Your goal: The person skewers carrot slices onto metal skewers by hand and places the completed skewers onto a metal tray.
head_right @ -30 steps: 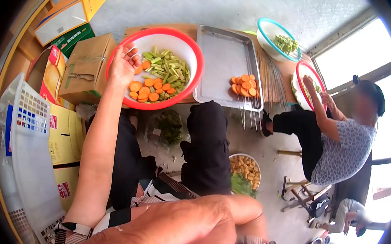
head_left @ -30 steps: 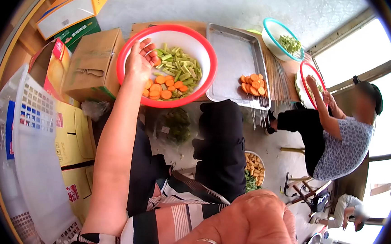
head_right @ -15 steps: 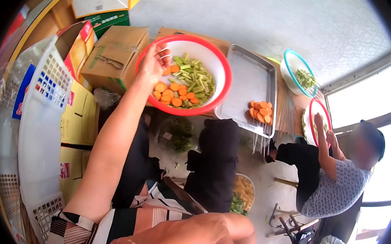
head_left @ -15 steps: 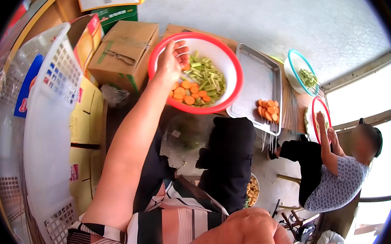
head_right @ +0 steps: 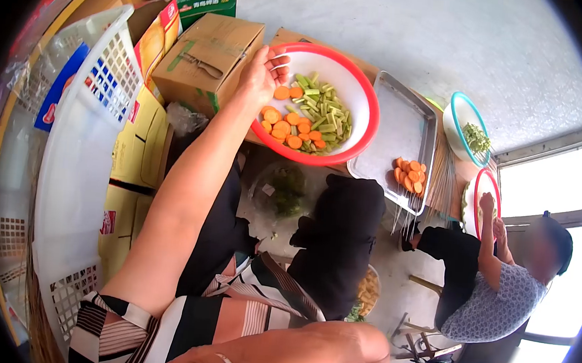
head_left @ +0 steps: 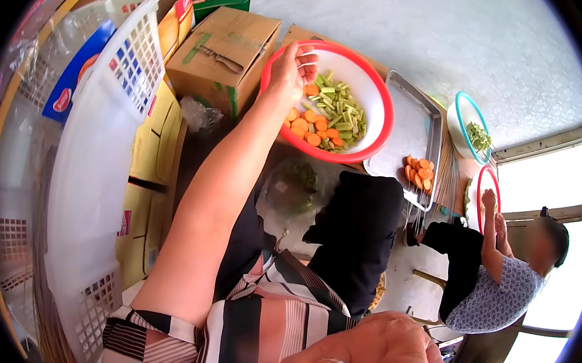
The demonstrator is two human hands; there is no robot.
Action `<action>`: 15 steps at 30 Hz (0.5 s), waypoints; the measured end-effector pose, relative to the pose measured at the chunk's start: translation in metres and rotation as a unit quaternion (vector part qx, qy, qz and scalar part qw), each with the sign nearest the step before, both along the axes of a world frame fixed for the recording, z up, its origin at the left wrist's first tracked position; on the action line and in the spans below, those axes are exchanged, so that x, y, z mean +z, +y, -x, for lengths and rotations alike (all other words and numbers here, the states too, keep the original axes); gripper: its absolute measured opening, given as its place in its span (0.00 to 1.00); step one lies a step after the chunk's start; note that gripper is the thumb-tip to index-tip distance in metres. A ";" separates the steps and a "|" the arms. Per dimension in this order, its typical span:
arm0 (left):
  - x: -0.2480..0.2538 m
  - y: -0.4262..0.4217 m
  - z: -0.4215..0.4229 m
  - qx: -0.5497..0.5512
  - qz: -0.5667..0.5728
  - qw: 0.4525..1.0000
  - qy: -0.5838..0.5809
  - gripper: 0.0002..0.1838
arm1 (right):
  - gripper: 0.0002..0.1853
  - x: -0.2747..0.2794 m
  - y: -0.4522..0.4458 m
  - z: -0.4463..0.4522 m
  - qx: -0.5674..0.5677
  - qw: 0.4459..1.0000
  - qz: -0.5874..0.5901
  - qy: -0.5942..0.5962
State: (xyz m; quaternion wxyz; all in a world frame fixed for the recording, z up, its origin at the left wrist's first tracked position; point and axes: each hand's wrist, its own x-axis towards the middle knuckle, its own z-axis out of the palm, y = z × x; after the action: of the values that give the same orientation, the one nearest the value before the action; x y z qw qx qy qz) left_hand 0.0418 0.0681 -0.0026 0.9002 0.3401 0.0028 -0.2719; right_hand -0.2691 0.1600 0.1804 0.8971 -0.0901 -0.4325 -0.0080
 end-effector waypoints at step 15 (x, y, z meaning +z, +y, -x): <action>-0.017 -0.033 -0.007 -0.048 0.080 0.996 -0.005 0.19 | 0.15 -0.043 -0.205 0.090 -0.508 0.594 0.392 0.485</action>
State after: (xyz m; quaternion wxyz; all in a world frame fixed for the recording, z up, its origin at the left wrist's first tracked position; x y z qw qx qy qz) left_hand 0.0486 0.0349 -0.0200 0.9103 0.2679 -0.0400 -0.3129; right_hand -0.3594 -0.0448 0.1370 0.7034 -0.6290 0.2210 -0.2467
